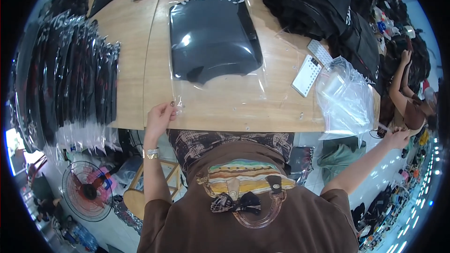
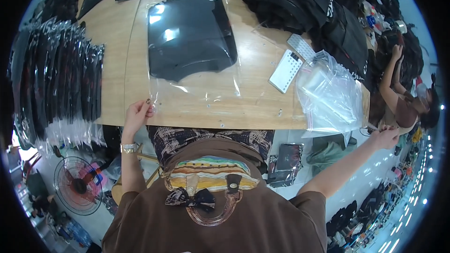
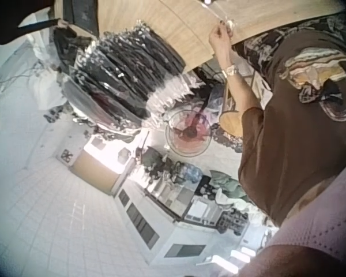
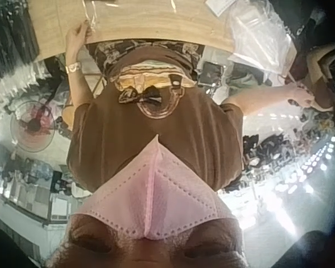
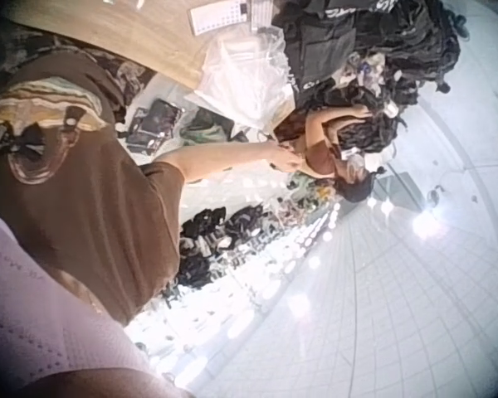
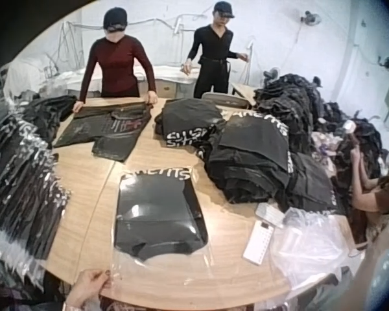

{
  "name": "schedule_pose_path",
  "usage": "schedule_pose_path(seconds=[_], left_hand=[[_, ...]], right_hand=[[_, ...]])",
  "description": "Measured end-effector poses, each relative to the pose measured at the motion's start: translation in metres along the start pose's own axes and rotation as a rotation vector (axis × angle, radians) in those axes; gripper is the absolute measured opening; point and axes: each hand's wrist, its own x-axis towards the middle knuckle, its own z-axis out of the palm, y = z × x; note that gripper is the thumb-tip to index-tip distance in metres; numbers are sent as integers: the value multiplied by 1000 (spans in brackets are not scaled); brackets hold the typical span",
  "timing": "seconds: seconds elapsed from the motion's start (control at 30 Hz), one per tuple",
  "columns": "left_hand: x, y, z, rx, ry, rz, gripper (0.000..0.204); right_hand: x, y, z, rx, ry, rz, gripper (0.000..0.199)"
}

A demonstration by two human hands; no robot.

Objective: The recorder folds and places black t-shirts into clear plastic bags on a garment production table.

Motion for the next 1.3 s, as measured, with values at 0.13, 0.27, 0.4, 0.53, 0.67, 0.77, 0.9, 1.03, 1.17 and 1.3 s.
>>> schedule_pose_path(seconds=[0.13, 0.27, 0.4, 0.53, 0.67, 0.77, 0.9, 1.03, 1.17, 1.3], left_hand=[[5, 16, -2, 478, 322, 251, 10], [18, 23, 1, 786, 432, 845, 21], [31, 26, -5, 1004, 235, 1087, 27], [34, 35, -2, 1032, 173, 1248, 25], [35, 32, -9, 1049, 155, 1303, 21], [35, 27, -16, 1106, 139, 1317, 19], [31, 29, -16, 1102, 19, 1291, 15], [28, 23, -16, 1024, -10, 1216, 14], [21, 36, -11, 919, 36, 1156, 15], [16, 45, -9, 948, 18, 1170, 18]], right_hand=[[-93, -75, 16, -615, -720, -691, 40], [-243, -77, 60, -570, -937, -1007, 35], [-342, -71, 106, -34, -1246, -1133, 24], [-373, -63, 140, 87, -1376, -1321, 24], [-367, -60, 153, 189, -1400, -1618, 22], [-360, -62, 153, 241, -1434, -1674, 19], [-358, -64, 150, 297, -1451, -1718, 17], [-358, -65, 140, 292, -1624, -1563, 17], [-361, -68, 133, 297, -1630, -1190, 20], [-359, -75, 136, 295, -1585, -1345, 21]])
